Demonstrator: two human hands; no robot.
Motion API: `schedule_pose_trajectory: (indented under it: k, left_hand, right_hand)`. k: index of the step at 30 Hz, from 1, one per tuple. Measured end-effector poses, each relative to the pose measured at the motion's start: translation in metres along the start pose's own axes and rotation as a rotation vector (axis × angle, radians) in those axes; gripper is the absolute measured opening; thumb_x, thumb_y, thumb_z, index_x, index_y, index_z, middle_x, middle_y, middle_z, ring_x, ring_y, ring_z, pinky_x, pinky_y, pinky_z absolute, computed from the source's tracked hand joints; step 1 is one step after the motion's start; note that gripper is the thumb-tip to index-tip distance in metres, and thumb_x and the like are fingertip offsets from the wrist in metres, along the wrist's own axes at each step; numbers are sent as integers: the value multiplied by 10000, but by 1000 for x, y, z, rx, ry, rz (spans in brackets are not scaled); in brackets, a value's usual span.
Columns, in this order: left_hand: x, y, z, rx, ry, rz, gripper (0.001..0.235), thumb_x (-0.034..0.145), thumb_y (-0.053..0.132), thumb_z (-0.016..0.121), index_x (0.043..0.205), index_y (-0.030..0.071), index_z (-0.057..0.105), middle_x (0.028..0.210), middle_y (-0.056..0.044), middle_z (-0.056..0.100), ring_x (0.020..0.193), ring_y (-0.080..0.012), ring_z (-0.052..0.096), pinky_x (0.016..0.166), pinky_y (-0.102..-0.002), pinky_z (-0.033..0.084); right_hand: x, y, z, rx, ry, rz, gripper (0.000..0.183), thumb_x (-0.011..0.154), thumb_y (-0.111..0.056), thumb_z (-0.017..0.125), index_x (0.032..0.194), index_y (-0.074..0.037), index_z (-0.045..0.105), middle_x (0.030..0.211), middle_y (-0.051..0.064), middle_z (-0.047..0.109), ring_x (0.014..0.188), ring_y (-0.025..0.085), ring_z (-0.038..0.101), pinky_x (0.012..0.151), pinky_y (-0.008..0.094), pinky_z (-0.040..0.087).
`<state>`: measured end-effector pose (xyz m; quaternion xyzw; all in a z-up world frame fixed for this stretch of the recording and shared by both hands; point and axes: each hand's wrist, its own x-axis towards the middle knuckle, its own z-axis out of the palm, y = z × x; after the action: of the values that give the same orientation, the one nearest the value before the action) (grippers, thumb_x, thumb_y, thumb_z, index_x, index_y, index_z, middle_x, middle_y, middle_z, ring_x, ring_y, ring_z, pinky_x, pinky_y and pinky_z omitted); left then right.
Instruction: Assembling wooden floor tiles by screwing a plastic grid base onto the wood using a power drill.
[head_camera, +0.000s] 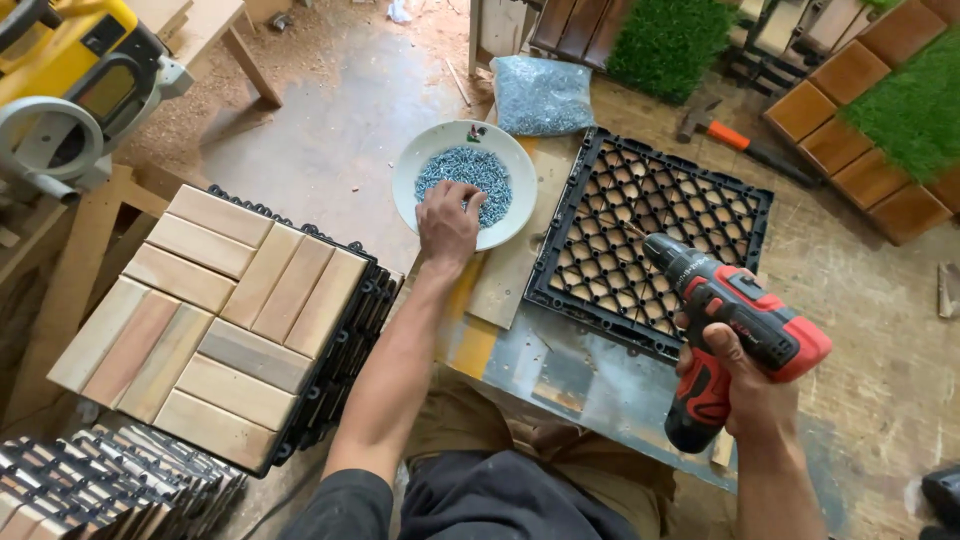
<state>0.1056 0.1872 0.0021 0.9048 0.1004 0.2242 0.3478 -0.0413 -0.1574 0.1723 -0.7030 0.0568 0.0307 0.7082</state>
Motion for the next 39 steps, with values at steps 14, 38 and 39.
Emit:
schedule_pose_trajectory:
  k: [14,38,39]
  left_hand:
    - [-66,126,-6,-1712,-449,-1029,234,897,199,763,1014,1,722,941,-143,759,793,-215,740,733,-317,647]
    - [-90,114,2,-703,-365,-325,438,973,471,565,1020,57,700,791,-80,739,613,-134,679,595,-272,599]
    - [-97,107,23,-457,-107,53,386,1045,388,531,1136,41,676,798,-62,699,615,-152,650,514,-266,563]
  right_hand:
    - [-14,11,39,41,-112,-72,831,833,-298,736,1534,-67,353,954,213,659,582,239,647,533,362,578]
    - [42,-68,33,-511,-148,239,843,779,-106,741,1581,-113,480,813,235,686,612,325,654,587,442,573]
    - [53,-81,43,-554,-105,311,696,855,-119,718,1532,-122,555,760,237,658,632,328,633,602,458,548]
